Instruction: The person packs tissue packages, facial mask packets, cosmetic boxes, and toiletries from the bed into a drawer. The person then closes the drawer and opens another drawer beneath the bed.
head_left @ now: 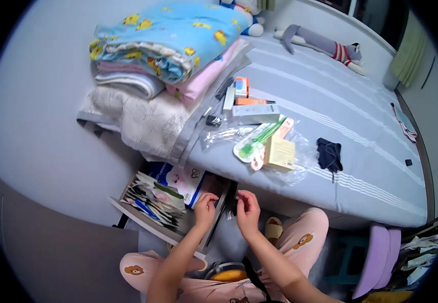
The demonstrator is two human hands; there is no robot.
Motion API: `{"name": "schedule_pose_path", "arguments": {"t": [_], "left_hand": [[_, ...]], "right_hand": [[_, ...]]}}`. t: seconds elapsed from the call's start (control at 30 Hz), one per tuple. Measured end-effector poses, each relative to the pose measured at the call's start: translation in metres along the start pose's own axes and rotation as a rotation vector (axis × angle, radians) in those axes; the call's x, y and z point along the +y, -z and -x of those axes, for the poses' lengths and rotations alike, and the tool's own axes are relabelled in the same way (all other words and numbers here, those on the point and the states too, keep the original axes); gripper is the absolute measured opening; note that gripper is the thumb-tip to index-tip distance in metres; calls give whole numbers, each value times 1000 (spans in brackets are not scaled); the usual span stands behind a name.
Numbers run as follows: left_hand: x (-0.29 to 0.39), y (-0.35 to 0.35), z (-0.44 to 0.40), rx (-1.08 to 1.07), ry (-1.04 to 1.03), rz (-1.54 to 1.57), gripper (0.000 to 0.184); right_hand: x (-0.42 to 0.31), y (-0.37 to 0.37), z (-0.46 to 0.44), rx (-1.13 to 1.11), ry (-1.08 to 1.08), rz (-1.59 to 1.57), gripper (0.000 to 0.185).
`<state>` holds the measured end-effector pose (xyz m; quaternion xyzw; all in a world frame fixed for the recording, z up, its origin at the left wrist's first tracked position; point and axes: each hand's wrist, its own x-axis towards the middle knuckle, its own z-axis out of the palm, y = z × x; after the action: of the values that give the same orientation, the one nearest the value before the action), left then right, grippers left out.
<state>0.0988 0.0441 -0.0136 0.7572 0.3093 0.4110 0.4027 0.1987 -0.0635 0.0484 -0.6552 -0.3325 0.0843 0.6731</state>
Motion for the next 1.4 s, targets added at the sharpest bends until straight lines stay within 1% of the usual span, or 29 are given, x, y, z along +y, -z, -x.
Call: {"name": "schedule_pose_path", "arguments": {"t": [0.07, 0.1, 0.17, 0.23, 0.27, 0.37, 0.4, 0.5, 0.53, 0.6, 0.63, 0.67, 0.7, 0.73, 0.77, 0.8, 0.83, 0.9, 0.93, 1.03, 1.07, 1.13, 1.17, 1.23, 1.27, 1.33, 1.4], "left_hand": [[44, -10, -13, 62, -177, 66, 24], [73, -14, -22, 58, -172, 71, 20], [108, -30, -48, 148, -355, 14, 18], [120, -46, -76, 116, -353, 6, 17], [124, -54, -89, 100, -351, 1, 19], [120, -83, -122, 38, -390, -485, 43], [125, -86, -126, -151, -261, -608, 70], [143, -90, -125, -268, -214, -720, 72], [149, -93, -125, -283, -189, -708, 65], [146, -97, -128, -337, -204, -636, 59], [145, -99, -129, -368, -209, -598, 56], [143, -100, -128, -374, -229, -650, 46], [142, -99, -126, -339, -249, -661, 45], [140, -97, -127, -301, -272, -670, 44], [139, -95, -127, -261, -296, -679, 43], [137, -97, -124, -183, -288, -775, 44], [134, -96, -124, -192, -279, -781, 45], [130, -92, -127, -207, -261, -790, 47], [130, -88, -132, -250, -266, -792, 48], [130, -73, -140, -320, -268, -619, 51], [132, -68, -139, -297, -299, -601, 52], [139, -58, -134, -279, -283, -575, 53], [141, -53, -130, -269, -273, -561, 54], [149, -46, -123, -227, -339, -566, 55], [150, -43, -120, -206, -371, -568, 56], [142, -43, -114, -217, -418, -673, 60], [138, -44, -105, -263, -487, -774, 64]], "right_hand": [[-26, 22, -25, 63, 230, 104, 18], [-33, 36, -35, 87, 233, 158, 20], [-38, 60, -64, 193, 373, 324, 22], [-35, 80, -94, 233, 353, 439, 30], [-24, 89, -107, 235, 321, 501, 41], [-26, 109, -133, 43, 124, 525, 53], [-21, 109, -140, 51, 98, 479, 68], [-11, 116, -152, -34, 101, 512, 78], [-10, 118, -155, -45, 29, 474, 78], [-8, 123, -156, -71, -122, 399, 77], [-7, 125, -158, -83, -184, 260, 75], [-7, 127, -160, -93, -246, 123, 73], [-7, 131, -160, -100, -306, -13, 72], [-8, 135, -158, -30, -358, -82, 62], [-7, 140, -158, 79, -328, -140, 59], [-6, 147, -157, 185, -297, -197, 57], [-6, 154, -156, 293, -266, -253, 54], [-10, 175, -155, 381, -285, -277, 51], [-8, 183, -156, 398, -246, -218, 55], [16, 193, -158, 494, 8, 318, 62], [23, 196, -155, 527, 128, 521, 63], [-15, 190, -147, 576, 368, 923, 65], [-14, 185, -143, 341, 430, 768, 63], [-13, 176, -133, -121, 535, 440, 62], [-14, 170, -126, -227, 554, 553, 57], [-25, 157, -114, -441, 587, 776, 47], [-1, 157, -118, -457, 466, 689, 36]]}}
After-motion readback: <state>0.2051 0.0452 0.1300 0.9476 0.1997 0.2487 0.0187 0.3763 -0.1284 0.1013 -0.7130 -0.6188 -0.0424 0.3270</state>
